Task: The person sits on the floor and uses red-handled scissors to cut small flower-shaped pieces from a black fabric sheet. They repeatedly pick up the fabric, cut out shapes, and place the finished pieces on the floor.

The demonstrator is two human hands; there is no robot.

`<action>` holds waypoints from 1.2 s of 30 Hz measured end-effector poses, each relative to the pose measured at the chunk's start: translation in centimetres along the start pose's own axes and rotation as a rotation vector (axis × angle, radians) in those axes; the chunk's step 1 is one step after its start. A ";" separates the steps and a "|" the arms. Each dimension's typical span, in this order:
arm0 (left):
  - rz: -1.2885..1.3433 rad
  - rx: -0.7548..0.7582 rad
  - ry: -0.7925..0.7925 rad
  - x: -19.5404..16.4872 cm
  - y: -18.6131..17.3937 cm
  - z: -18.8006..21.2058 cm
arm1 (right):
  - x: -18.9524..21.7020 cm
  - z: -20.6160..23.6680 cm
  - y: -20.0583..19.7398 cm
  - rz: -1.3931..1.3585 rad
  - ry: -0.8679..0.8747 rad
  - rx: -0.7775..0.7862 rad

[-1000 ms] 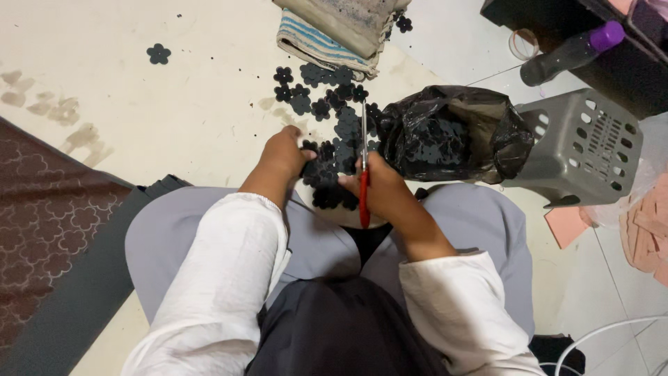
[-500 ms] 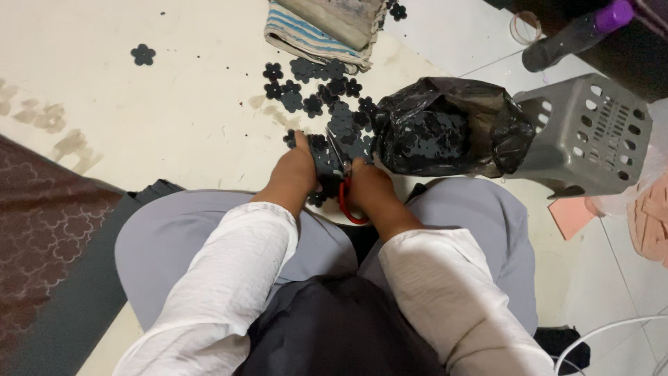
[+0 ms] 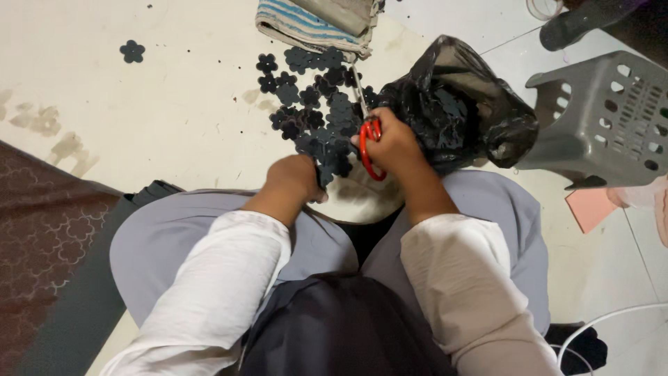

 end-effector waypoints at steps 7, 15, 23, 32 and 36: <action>-0.081 0.044 -0.121 -0.8 1.2 -2.3 | -0.2 -0.3 -0.3 -0.066 -0.079 0.010; 0.087 -0.253 -0.041 0.9 0.4 -2.0 | 0.7 0.3 0.4 -0.153 -0.175 0.065; 0.820 -0.272 0.235 3.4 -1.8 -0.7 | 0.1 -0.1 0.6 -0.479 -0.278 0.140; 1.134 -0.354 0.388 4.2 -0.5 -2.1 | 2.1 -0.6 2.8 -0.804 -0.324 0.189; 0.774 -0.496 0.166 4.7 -1.4 -2.2 | 1.7 -0.8 2.6 -0.785 -0.257 0.175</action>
Point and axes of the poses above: each hand's wrist, its own z-axis away from the middle knuckle, its own y-axis out of the palm, x = y × z, the point moved 2 cm from there along -z, towards the middle knuckle, and after that the axes turned 14 degrees about x, right-handed, at the moved point
